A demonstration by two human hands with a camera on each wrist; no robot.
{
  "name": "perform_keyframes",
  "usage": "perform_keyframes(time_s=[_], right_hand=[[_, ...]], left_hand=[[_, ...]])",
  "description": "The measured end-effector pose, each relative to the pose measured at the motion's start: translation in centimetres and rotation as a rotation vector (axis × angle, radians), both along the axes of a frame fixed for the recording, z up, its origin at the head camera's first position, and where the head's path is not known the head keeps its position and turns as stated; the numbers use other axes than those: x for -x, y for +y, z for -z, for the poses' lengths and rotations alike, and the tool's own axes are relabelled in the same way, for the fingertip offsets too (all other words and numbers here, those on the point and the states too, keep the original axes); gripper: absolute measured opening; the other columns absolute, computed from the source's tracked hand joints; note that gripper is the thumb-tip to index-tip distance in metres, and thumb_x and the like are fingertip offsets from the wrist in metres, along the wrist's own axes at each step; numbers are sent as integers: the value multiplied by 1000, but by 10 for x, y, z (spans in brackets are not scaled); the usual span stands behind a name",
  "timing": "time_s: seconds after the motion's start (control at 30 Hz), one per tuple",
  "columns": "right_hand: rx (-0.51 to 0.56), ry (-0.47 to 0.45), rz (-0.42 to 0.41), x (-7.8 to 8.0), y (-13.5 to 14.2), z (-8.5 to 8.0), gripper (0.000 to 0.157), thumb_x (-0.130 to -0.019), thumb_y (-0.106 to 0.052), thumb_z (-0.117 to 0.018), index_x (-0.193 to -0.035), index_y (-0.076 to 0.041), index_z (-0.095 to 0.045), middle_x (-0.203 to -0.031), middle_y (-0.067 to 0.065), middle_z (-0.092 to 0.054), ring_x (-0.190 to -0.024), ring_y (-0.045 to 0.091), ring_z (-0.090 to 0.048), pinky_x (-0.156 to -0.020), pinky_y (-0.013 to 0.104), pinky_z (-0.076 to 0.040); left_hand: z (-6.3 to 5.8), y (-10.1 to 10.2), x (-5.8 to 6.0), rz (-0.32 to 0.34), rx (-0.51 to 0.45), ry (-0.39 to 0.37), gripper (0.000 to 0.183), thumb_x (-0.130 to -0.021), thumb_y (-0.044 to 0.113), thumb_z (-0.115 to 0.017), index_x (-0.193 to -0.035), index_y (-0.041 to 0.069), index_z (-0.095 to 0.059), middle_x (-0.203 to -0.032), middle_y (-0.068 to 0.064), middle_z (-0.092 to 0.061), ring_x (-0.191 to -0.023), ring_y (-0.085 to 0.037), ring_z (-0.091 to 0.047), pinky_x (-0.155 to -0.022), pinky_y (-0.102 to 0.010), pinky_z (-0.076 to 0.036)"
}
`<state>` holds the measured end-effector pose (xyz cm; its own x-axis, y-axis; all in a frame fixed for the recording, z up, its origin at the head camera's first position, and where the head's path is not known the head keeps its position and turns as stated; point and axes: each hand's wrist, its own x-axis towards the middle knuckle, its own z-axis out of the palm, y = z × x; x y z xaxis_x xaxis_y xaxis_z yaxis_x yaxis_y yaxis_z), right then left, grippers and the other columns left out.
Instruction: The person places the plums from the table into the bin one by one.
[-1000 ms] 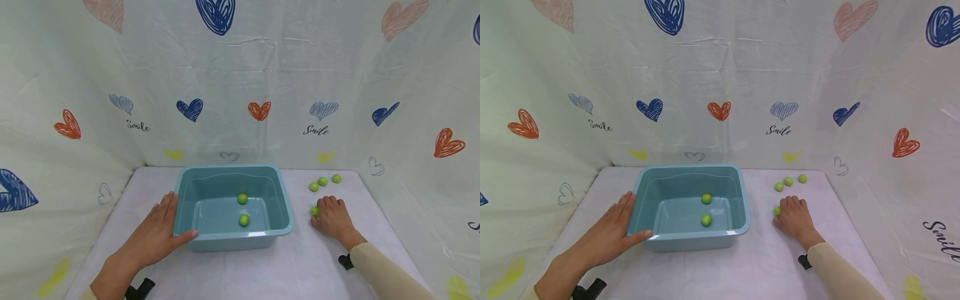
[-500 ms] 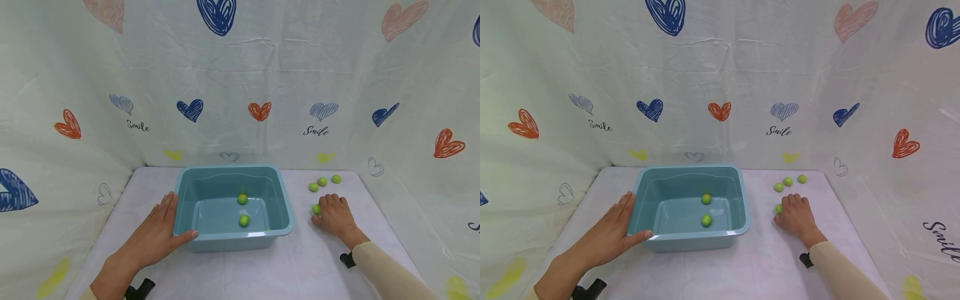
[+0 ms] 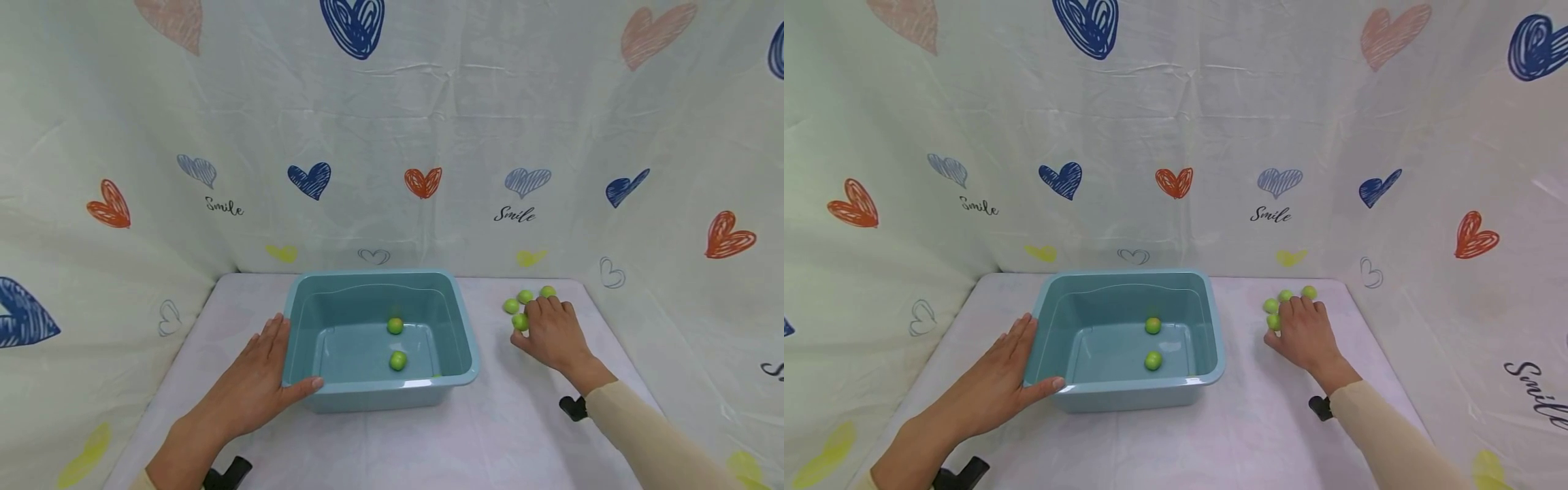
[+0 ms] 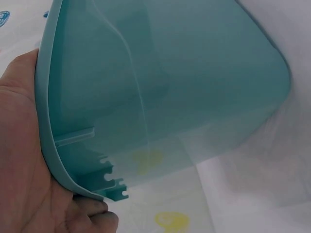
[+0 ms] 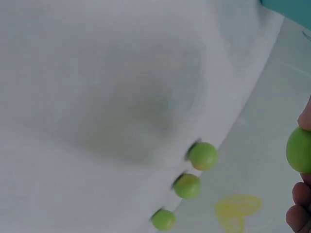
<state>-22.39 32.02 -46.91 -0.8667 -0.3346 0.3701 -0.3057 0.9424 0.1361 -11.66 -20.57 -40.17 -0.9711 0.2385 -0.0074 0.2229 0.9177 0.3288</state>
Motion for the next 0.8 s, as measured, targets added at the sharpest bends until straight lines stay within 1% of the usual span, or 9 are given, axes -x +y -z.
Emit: perform_keyframes(time_s=[0.1, 0.17, 0.3, 0.47, 0.67, 0.8], right_hand=[[31, 64, -41, 3, -6, -14, 41, -80, -33, -77, -93, -1, -55, -83, 12, -53, -85, 34, -51, -74, 49, -43], [59, 84, -59, 5, -11, -25, 40, -79, -33, -76, -93, -1, -56, -82, 11, -53, -84, 33, -51, -73, 47, -41], [111, 83, -75, 6, -29, -48, 36, -80, -32, -72, -94, -2, -59, -84, 10, -55, -85, 33, -50, -75, 47, -40], [153, 89, -111, 6, -60, -74, 33, -80, -30, -70, -95, -2, -61, -86, 12, -57, -88, 33, -50, -77, 49, -41], [167, 93, -179, 6, -98, -93, 32, -82, -31, -70, -96, -4, -60, -88, 11, -57, -88, 31, -50, -79, 48, -41], [156, 69, -227, 3, -123, -97, 32, -83, -33, -70, -97, -6, -61, -88, 8, -57, -86, 28, -50, -79, 45, -39]], left_hand=[[0, 0, 0, -5, 2, -3, 126, -90, 81, -58, -165, -9, -13, -172, -31, -16, -157, -53, -23, -123, -71, -25], [-1, 0, 0, -8, 3, -4, 125, -91, 81, -59, -165, -9, -13, -172, -30, -16, -157, -53, -23, -123, -71, -25], [-1, 1, 0, -10, 4, -6, 125, -91, 80, -59, -165, -9, -12, -172, -30, -16, -157, -53, -23, -123, -71, -25], [-1, 1, 0, -7, -1, -5, 124, -92, 78, -61, -165, -10, -12, -172, -31, -16, -156, -53, -24, -123, -71, -25], [-1, 0, -1, -1, -4, -5, 125, -91, 81, -58, -164, -10, -13, -172, -31, -16, -157, -53, -24, -124, -71, -24], [-1, 1, -1, -3, -2, -7, 125, -91, 81, -58, -165, -10, -13, -172, -31, -16, -156, -53, -24, -123, -71, -25]])
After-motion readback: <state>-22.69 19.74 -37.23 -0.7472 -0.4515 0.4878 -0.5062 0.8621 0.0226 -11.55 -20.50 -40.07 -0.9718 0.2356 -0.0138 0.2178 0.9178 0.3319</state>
